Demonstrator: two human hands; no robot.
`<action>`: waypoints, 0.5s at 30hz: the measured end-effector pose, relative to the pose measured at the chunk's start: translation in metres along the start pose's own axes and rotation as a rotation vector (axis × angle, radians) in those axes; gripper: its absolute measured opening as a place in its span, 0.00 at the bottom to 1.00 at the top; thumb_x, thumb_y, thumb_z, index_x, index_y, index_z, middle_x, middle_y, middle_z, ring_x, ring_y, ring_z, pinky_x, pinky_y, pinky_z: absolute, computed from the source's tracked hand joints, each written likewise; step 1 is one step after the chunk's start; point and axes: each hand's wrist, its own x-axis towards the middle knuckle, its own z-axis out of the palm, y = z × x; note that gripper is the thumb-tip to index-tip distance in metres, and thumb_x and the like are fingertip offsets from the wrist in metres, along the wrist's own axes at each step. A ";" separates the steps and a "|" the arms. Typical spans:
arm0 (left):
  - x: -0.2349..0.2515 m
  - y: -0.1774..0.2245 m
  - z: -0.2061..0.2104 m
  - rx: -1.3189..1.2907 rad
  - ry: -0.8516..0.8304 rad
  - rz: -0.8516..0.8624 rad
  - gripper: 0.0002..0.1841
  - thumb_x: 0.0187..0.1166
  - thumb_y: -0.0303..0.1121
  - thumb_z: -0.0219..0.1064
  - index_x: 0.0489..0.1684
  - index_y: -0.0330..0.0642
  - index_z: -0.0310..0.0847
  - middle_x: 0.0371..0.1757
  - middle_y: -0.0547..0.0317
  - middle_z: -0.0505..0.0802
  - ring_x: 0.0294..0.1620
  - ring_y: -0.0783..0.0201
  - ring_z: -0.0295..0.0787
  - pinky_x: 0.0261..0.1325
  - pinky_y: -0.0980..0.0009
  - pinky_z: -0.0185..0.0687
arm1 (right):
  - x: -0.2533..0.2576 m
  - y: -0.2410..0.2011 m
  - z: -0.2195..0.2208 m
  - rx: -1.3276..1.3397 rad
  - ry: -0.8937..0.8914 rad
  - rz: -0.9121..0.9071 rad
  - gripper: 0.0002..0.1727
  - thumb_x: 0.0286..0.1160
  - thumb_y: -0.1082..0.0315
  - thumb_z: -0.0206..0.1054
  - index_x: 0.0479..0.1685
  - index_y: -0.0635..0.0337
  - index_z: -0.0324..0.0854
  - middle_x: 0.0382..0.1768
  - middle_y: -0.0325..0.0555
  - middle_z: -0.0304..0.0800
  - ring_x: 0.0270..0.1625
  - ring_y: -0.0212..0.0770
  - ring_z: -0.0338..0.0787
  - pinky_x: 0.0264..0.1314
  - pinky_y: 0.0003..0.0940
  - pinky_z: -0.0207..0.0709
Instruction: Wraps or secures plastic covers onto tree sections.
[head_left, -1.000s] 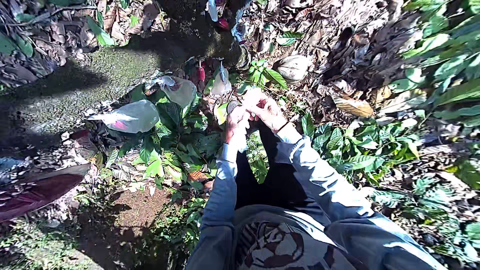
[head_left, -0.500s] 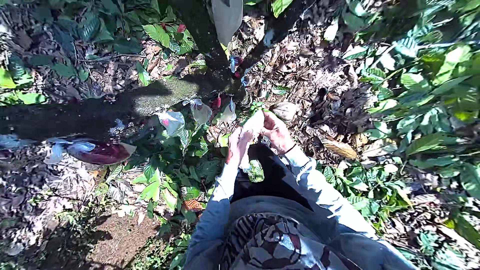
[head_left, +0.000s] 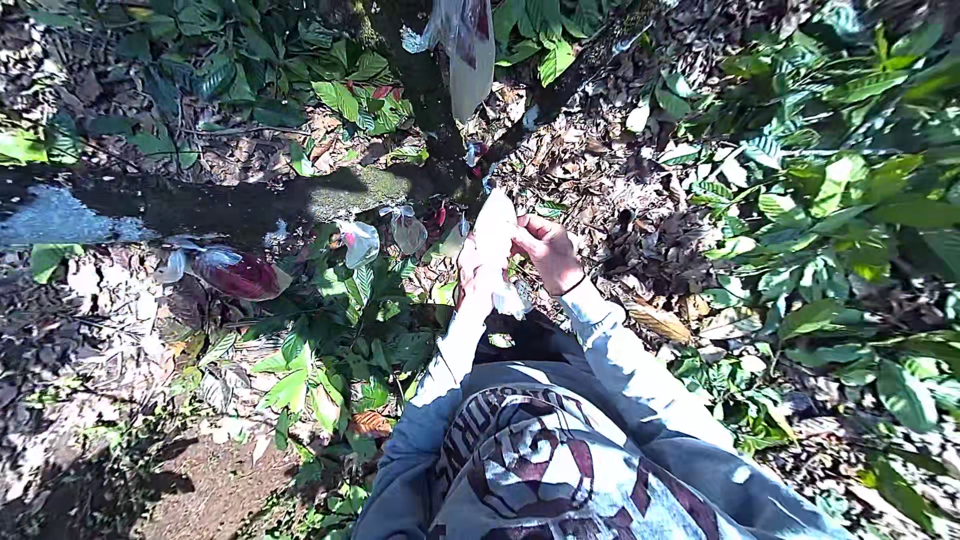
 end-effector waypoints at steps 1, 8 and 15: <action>0.001 0.001 -0.002 -0.052 -0.038 0.012 0.20 0.79 0.32 0.63 0.70 0.41 0.74 0.35 0.54 0.88 0.29 0.63 0.85 0.35 0.66 0.85 | 0.000 -0.004 -0.001 -0.031 -0.014 -0.037 0.09 0.84 0.65 0.67 0.50 0.61 0.86 0.36 0.45 0.93 0.36 0.38 0.92 0.45 0.38 0.90; 0.008 0.005 -0.020 -0.106 -0.027 -0.018 0.16 0.91 0.40 0.53 0.67 0.46 0.80 0.41 0.53 0.91 0.33 0.62 0.86 0.36 0.62 0.87 | -0.001 -0.023 -0.014 -0.110 -0.059 -0.110 0.14 0.88 0.60 0.62 0.57 0.58 0.85 0.33 0.43 0.90 0.31 0.36 0.87 0.36 0.35 0.86; -0.003 0.022 -0.009 0.372 0.156 0.253 0.20 0.87 0.33 0.59 0.73 0.36 0.78 0.61 0.46 0.90 0.60 0.61 0.87 0.64 0.59 0.84 | -0.014 -0.033 0.004 -0.107 -0.113 -0.009 0.20 0.79 0.67 0.71 0.67 0.61 0.79 0.49 0.50 0.92 0.46 0.43 0.94 0.48 0.43 0.91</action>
